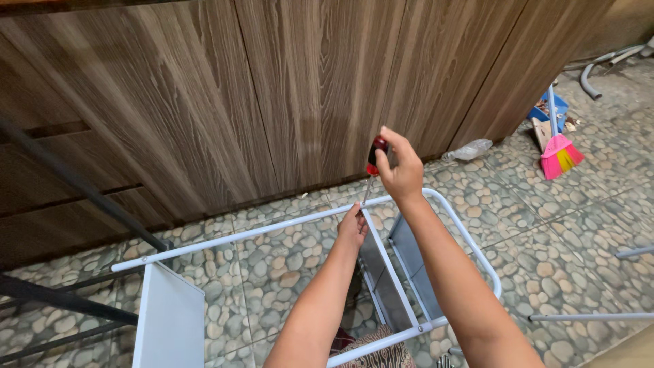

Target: The person assembles a white metal shelving unit by tightening screws at the joints using a screwdriver. They work on multiple corners of the frame, securing the structure.

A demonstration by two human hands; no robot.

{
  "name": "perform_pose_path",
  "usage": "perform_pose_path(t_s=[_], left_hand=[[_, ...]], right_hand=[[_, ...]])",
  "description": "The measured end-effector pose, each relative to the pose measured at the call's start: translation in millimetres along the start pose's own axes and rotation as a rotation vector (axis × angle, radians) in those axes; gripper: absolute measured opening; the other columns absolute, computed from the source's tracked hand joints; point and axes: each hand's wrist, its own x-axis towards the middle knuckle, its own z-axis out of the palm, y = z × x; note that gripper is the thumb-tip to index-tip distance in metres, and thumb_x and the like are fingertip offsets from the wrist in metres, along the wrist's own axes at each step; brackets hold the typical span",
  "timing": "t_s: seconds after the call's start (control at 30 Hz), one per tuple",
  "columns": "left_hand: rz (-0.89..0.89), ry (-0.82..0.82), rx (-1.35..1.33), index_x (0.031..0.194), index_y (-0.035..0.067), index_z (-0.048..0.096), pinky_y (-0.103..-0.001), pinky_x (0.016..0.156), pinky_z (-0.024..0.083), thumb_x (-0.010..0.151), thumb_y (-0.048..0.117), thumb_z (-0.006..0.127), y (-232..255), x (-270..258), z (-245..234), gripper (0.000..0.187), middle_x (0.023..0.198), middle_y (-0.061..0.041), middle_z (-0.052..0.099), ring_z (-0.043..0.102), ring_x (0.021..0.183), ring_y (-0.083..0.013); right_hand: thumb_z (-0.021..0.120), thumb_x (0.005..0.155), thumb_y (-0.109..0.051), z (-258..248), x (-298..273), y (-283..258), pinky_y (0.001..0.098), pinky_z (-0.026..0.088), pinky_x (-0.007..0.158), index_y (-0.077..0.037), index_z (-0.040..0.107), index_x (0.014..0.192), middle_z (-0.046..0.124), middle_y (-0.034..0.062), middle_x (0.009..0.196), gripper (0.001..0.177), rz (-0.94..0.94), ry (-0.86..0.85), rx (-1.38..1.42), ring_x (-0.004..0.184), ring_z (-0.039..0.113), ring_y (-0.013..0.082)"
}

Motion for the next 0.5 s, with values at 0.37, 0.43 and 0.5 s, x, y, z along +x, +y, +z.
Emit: perform_pose_path(t_s=[0.37, 0.43, 0.5], left_hand=[[-0.004, 0.059, 0.003, 0.089, 0.017, 0.071, -0.029, 0.065, 0.045, 0.084, 0.039, 0.083, 0, 7, 3, 0.026, 0.079, 0.005, 0.068, 0.06, 0.07, -0.008], [-0.003, 0.046, -0.001, 0.09, 0.016, 0.071, -0.028, 0.064, 0.046, 0.084, 0.039, 0.083, 0, 8, 2, 0.026, 0.08, 0.005, 0.068, 0.06, 0.07, -0.0082], [0.005, 0.032, -0.003, 0.09, 0.016, 0.07, -0.027, 0.063, 0.045, 0.084, 0.04, 0.083, -1, 8, 2, 0.027, 0.081, 0.004, 0.069, 0.061, 0.071, -0.0088]], right_hand=[[0.077, 0.09, -0.01, 15, 40, 11, 0.0305, 0.054, 0.075, -0.014, 0.072, 0.122, 0.066, 0.0082, 0.103, 0.033, 0.119, -0.124, -0.027, 0.087, 0.065, 0.0152], [0.067, 0.1, -0.009, 12, 43, 7, 0.0321, 0.054, 0.085, -0.015, 0.068, 0.131, 0.069, 0.0058, 0.111, 0.031, 0.103, -0.178, 0.092, 0.097, 0.068, 0.0153], [0.074, 0.095, -0.015, 7, 49, 4, 0.0347, 0.053, 0.076, -0.018, 0.073, 0.126, 0.066, 0.0083, 0.096, 0.031, 0.234, -0.254, -0.128, 0.082, 0.064, 0.0207]])
